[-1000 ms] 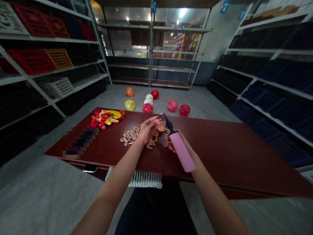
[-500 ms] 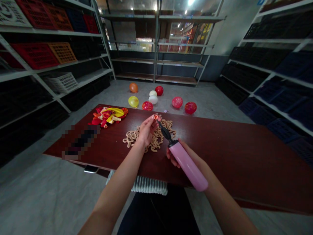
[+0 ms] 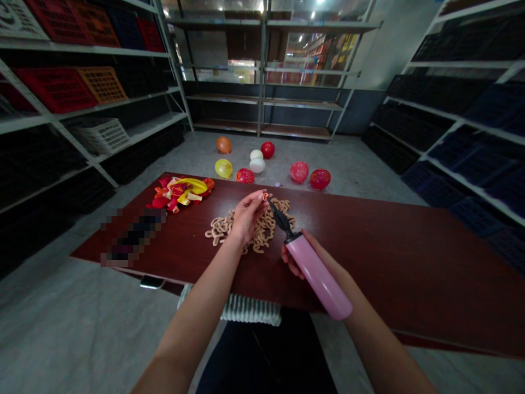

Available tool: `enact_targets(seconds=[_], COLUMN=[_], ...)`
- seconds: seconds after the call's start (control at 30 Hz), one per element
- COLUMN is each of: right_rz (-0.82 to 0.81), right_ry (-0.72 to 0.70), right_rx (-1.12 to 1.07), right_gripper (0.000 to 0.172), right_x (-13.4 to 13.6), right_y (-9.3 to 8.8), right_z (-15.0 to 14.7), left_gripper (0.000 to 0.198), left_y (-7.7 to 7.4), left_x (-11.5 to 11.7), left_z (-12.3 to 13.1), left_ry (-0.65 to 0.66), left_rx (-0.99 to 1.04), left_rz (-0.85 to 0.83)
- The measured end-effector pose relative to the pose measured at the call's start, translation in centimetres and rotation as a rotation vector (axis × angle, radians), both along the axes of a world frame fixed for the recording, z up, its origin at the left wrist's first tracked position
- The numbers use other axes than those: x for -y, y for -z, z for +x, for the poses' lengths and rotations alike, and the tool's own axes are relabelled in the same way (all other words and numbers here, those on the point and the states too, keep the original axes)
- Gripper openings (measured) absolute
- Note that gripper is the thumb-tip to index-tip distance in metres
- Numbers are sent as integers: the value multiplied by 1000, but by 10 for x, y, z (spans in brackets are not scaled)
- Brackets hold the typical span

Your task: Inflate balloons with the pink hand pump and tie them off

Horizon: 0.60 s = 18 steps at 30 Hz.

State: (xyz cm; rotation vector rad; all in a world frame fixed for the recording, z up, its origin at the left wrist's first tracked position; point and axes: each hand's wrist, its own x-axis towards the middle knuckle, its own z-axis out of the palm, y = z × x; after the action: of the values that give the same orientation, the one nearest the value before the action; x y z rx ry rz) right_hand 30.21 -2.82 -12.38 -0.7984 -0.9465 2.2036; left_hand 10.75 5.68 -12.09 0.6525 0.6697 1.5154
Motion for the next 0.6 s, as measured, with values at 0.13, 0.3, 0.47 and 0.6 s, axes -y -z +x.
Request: enact_targets(seconds=[0.13, 0.3, 0.47, 0.6], right_rz=[4, 3, 11, -4], right_ry=[12, 13, 2, 11], right_rx=[17, 19, 17, 17], right_gripper=[63, 65, 65, 64], right_x=[1, 4, 4, 3], right_y=[3, 4, 2, 2], right_z=[2, 3, 2, 2], left_gripper=[35, 30, 27, 28], left_y=[3, 3, 1, 0], left_x=[-1, -1, 0, 1], left_z=[1, 1, -1, -3], left_ry=[-39, -106, -140, -152], left_rx=[-89, -216, -237, -270], left_rz=[39, 98, 132, 137])
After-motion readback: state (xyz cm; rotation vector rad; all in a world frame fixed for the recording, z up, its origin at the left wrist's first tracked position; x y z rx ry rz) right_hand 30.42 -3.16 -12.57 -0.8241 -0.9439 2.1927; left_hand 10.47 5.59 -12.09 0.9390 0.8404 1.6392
